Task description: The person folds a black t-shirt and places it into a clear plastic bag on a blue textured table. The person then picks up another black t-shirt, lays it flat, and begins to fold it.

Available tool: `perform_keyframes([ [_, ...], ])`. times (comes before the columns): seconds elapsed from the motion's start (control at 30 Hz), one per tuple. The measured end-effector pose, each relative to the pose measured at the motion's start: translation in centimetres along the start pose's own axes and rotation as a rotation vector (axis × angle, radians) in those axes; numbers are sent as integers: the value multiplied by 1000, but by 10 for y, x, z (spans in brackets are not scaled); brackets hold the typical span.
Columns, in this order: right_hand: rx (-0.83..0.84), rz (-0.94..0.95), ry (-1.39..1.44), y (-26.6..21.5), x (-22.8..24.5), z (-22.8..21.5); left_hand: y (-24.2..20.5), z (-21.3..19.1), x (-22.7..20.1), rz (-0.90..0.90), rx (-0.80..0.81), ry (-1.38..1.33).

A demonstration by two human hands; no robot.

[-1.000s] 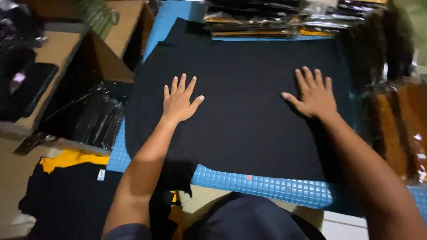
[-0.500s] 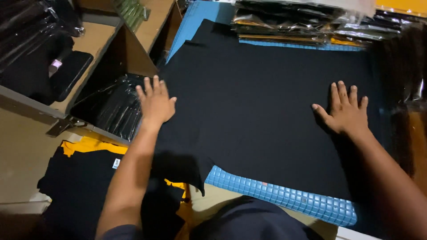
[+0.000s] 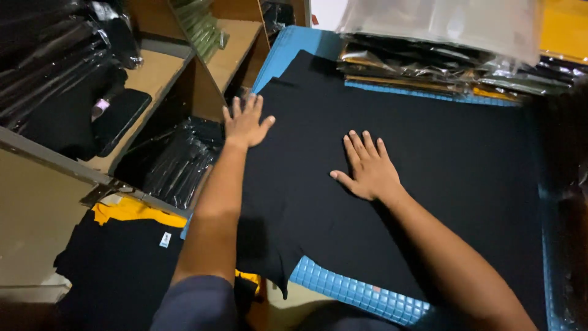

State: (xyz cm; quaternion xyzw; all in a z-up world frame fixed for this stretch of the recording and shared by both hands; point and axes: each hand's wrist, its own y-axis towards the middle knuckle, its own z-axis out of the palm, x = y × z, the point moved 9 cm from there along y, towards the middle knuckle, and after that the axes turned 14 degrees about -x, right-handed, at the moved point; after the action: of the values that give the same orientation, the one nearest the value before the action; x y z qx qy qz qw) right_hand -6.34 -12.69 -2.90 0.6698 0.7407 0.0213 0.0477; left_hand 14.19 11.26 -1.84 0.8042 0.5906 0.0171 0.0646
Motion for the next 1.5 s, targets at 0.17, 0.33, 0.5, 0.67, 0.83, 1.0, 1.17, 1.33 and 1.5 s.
perform_keyframes([
  [0.17,3,23,13,2,-1,-8,5,-20,-26,44,-284,111],
  [0.33,44,32,12,1,2,-8,-89,-57,-115,235,-216,-184],
  [0.5,46,44,18,-3,4,-15,-117,-33,-67,186,-41,-142],
  [0.67,0,38,3,-2,1,-9,-125,-28,12,150,-126,-1],
  [0.83,-23,32,8,1,2,-10,-166,-64,5,95,-293,200],
  [1.0,-1,57,29,-4,1,-12,-219,-36,-41,115,-17,-172],
  [1.17,14,58,31,-4,-1,-8,-227,-24,18,-73,-30,-128],
  [1.33,16,67,36,-4,-1,-5,-234,-3,61,-136,-44,-28],
  [1.5,-5,54,37,-2,-1,-5,-237,-11,46,8,-203,233],
])
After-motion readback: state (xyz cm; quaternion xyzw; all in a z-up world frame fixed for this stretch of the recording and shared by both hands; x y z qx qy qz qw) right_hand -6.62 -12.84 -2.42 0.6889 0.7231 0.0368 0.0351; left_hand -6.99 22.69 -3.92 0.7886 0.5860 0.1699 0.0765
